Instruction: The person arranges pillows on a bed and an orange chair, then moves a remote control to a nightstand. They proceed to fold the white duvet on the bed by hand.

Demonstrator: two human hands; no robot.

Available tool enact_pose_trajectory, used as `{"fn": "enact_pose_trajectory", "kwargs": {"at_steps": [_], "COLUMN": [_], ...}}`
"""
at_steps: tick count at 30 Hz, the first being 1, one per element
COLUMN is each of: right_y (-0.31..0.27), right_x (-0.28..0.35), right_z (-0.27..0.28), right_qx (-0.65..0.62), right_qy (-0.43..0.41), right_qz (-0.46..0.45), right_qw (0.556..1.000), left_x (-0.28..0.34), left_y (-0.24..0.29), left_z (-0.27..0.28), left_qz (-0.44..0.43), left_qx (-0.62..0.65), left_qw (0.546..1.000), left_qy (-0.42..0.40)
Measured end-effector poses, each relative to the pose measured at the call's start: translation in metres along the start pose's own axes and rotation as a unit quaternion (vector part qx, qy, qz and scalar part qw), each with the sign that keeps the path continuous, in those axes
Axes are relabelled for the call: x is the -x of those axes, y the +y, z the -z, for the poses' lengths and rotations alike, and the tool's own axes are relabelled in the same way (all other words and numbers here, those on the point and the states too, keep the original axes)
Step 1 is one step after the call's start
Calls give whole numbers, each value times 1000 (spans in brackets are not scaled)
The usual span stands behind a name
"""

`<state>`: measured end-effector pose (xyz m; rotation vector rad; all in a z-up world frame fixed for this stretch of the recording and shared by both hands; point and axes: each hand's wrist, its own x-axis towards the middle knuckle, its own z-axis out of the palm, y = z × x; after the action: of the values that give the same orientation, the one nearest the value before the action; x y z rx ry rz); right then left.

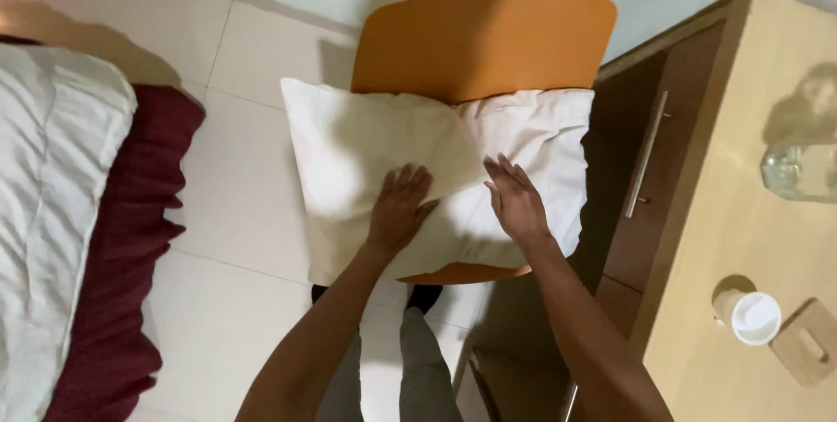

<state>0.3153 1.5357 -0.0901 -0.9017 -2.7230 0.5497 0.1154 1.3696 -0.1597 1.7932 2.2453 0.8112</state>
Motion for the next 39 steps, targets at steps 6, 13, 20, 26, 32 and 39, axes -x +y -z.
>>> {"fn": "enact_pose_trajectory", "kwargs": {"at_steps": [6, 13, 20, 26, 32, 39], "right_y": [-25, 16, 93, 47, 40, 104], "right_x": [-9, -9, 11, -33, -93, -60], "right_z": [-25, -76, -31, -26, -68, -28], "right_qx": [36, 139, 153, 38, 128, 131], "right_qy": [-68, -73, -86, 43, -110, -187], "right_qz": [-54, -32, -156, -159, -69, -299], "right_qw": [996, 987, 972, 986, 983, 926], "left_x": [-2, 2, 49, -15, -99, -40], "left_y": [-1, -37, -106, -60, -73, -118], "left_z": [15, -8, 45, 56, 5, 1], "left_qz": [87, 24, 87, 85, 49, 158], "left_qx": [-100, -86, -241, -218, -198, -171], "left_qw": [991, 995, 966, 971, 979, 963], "left_qy": [32, 38, 28, 56, -22, -133]}}
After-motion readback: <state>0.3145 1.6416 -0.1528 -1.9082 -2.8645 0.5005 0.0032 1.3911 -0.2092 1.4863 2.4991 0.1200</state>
